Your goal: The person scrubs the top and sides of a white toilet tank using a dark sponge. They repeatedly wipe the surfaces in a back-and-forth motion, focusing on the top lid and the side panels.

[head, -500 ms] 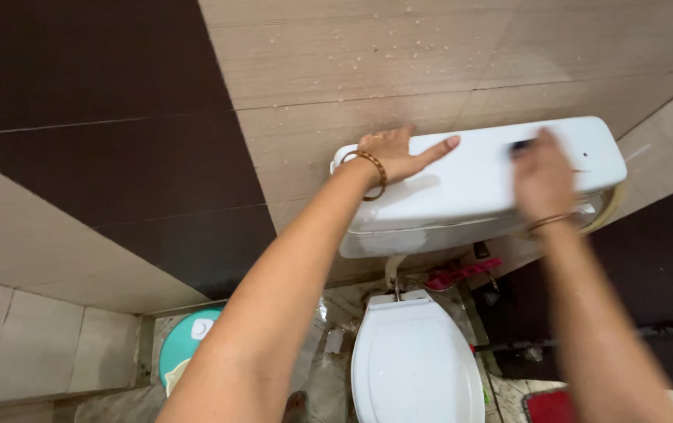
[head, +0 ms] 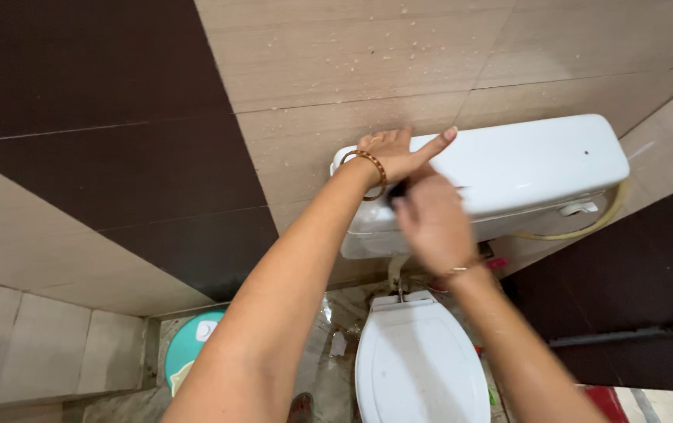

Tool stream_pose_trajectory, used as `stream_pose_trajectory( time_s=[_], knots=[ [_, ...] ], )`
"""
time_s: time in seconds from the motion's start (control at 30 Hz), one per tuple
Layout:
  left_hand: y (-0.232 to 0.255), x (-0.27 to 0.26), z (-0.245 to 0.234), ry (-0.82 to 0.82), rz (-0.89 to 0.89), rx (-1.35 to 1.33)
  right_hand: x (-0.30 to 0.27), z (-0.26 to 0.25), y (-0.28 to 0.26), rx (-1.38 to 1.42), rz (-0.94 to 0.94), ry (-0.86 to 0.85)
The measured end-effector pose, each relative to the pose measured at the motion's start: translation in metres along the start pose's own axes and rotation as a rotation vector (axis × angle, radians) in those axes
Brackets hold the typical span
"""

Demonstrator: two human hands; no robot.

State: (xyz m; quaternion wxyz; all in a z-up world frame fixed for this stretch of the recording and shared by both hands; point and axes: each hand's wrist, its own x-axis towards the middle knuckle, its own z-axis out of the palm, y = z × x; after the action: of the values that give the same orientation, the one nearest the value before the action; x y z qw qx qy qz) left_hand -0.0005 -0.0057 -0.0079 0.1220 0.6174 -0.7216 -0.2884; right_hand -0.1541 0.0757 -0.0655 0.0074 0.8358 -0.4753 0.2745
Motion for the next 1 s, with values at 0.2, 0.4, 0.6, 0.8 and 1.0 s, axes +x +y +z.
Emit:
stream_pose_trajectory(
  time_s=[0.2, 0.4, 0.6, 0.8, 1.0],
  knots=[
    [0.004, -0.003, -0.002, -0.051, 0.013, 0.062, 0.013, -0.064, 0.205, -0.216, 0.346, 0.068],
    [0.008, -0.005, -0.006, -0.090, -0.026, 0.024, 0.041, -0.020, 0.195, 0.006, 0.479, 0.201],
    [0.002, -0.002, -0.008, -0.104, -0.044, -0.016, 0.014, 0.031, 0.004, 0.020, -0.158, 0.220],
    [0.002, 0.000, -0.003, -0.088, 0.004, 0.042, 0.030, -0.038, 0.126, 0.096, 0.325, 0.067],
    [0.006, -0.001, -0.005, -0.103, -0.010, 0.088, 0.045, -0.057, 0.239, -0.598, 0.175, 0.303]
  ],
)
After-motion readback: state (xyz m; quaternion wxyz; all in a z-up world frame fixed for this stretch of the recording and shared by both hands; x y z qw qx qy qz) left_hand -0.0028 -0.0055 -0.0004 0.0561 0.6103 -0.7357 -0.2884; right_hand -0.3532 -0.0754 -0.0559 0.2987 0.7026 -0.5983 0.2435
